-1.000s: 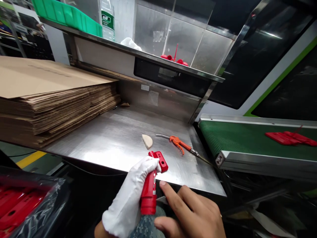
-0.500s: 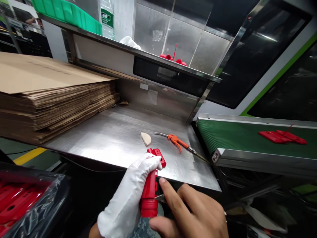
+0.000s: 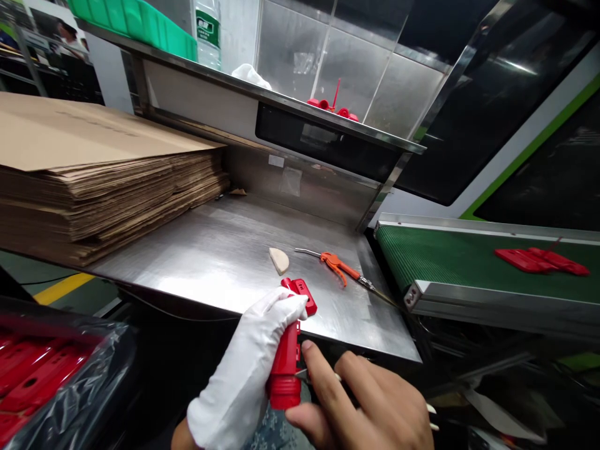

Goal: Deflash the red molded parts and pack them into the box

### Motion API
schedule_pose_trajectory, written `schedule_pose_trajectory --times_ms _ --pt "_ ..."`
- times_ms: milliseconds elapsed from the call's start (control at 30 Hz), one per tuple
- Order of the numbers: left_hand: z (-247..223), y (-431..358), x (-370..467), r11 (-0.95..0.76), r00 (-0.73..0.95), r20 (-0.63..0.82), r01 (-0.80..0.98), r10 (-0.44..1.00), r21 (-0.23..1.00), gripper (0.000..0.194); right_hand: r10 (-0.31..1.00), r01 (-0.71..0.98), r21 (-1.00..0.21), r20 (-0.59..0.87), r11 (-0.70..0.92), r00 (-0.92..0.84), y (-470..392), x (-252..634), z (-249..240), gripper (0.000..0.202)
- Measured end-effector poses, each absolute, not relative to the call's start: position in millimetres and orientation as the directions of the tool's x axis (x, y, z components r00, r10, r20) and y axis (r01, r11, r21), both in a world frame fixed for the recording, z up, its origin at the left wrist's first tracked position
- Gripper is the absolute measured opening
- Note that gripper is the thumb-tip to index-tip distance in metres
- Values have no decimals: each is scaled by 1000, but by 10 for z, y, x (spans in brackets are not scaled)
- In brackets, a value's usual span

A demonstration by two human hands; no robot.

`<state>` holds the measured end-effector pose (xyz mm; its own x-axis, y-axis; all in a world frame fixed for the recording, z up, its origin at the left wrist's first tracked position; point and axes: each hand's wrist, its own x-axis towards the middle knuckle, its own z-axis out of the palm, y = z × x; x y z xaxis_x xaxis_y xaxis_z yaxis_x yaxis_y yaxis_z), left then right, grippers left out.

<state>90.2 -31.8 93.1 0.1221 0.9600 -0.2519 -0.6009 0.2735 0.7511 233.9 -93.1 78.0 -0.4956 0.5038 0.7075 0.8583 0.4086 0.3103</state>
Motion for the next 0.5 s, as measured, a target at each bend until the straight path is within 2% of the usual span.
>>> schedule_pose_trajectory --times_ms 200,367,500 --pt "892 -293 914 279 150 -236 -543 960 792 19 520 863 294 702 411 -487 -908 2341 742 47" --pt "893 -261 927 268 161 -216 -507 963 819 26 566 872 227 684 433 -459 -902 2375 683 45" --pt "860 -241 944 244 147 -196 -508 970 826 25 618 879 180 648 442 -444 -880 2429 603 47"
